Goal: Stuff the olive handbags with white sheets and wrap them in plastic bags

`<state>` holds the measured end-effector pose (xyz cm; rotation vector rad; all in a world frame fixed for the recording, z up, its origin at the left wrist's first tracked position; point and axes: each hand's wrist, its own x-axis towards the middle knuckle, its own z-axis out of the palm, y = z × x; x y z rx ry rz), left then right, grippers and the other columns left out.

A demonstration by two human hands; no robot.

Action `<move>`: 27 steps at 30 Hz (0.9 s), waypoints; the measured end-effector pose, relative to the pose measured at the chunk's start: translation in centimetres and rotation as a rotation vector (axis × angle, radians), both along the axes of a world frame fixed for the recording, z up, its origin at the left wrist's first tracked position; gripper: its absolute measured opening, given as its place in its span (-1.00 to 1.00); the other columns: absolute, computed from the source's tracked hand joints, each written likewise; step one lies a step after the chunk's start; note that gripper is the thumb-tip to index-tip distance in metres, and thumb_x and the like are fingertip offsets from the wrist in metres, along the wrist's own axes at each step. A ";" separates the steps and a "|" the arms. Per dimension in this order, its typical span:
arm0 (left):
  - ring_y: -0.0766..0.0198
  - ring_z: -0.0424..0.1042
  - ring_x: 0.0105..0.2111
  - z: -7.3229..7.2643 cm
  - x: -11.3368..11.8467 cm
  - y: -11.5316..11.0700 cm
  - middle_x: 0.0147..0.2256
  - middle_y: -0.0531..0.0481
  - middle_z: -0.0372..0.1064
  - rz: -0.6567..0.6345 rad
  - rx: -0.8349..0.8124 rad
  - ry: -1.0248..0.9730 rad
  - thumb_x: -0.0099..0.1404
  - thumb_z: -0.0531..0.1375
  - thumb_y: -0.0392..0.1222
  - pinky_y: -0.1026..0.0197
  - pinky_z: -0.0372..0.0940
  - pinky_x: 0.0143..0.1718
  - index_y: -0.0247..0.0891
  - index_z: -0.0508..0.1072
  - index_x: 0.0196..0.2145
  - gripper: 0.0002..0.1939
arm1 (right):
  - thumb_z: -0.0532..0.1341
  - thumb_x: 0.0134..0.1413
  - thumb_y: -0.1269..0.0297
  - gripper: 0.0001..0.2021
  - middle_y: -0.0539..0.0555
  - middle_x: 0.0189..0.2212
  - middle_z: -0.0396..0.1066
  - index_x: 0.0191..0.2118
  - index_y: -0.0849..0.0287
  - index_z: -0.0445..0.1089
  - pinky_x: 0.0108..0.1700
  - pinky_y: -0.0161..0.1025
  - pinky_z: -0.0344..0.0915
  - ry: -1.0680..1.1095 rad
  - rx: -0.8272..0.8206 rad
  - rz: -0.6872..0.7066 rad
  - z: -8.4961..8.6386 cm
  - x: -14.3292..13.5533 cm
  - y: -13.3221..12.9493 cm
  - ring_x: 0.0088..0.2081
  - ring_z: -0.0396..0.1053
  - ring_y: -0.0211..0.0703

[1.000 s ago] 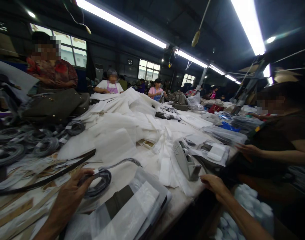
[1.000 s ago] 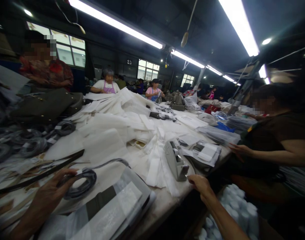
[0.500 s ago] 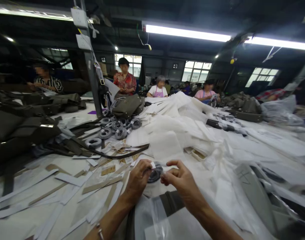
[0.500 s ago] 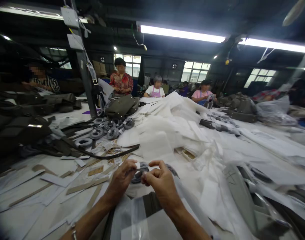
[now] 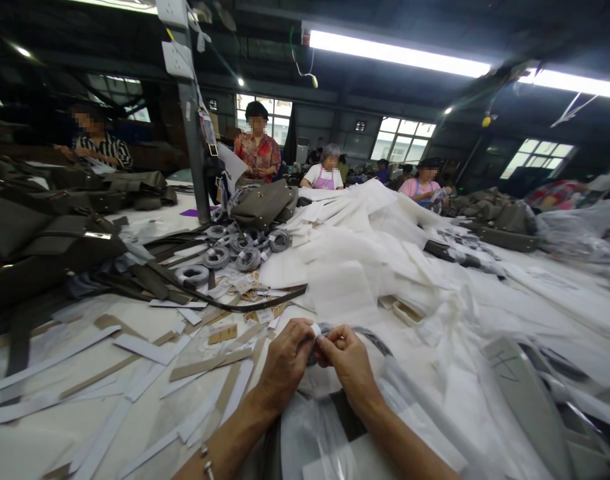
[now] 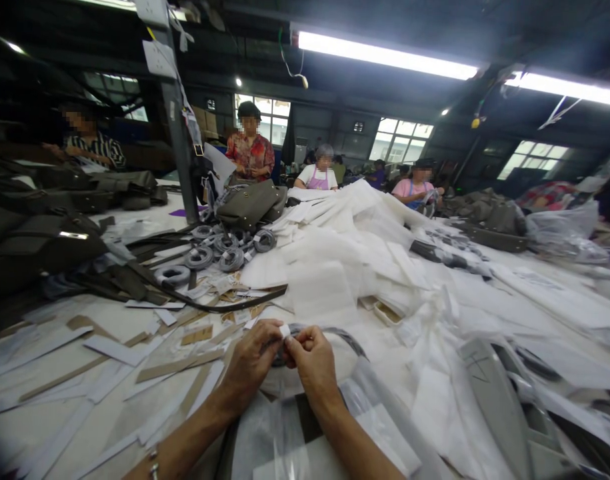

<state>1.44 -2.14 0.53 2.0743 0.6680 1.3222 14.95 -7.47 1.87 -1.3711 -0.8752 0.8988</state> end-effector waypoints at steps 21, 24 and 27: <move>-0.05 0.52 -0.16 -0.3 -0.2 4.5 -0.19 -0.09 0.51 0.103 -0.354 0.154 -0.04 0.30 0.27 -0.05 0.41 -0.06 -0.16 0.41 -0.23 -0.46 | 0.19 0.18 0.18 -0.45 0.34 0.03 0.38 0.18 0.46 0.16 0.32 0.20 -0.09 -1.663 0.104 0.229 2.4 1.3 3.8 0.19 0.18 0.19; -0.14 0.51 -0.12 -1.1 -0.5 6.3 -0.14 -0.16 0.51 0.154 -0.324 0.273 -0.11 0.29 0.28 -0.12 0.40 -0.05 -0.16 0.43 -0.20 -0.40 | 0.29 0.05 0.03 -0.29 0.26 0.09 0.36 0.23 0.30 0.12 0.27 0.22 0.02 -1.473 0.090 0.257 4.5 2.1 1.8 0.17 0.23 0.15; -0.17 0.52 -0.14 -2.6 -1.1 9.0 -0.13 -0.09 0.53 0.151 -0.327 0.368 -0.18 0.30 0.33 -0.14 0.43 -0.10 -0.10 0.44 -0.23 -0.38 | 0.29 0.10 0.12 -0.53 0.12 0.03 0.46 0.12 0.13 0.33 0.19 -0.03 0.19 -1.180 0.202 0.146 5.9 4.0 -4.0 0.07 0.35 0.00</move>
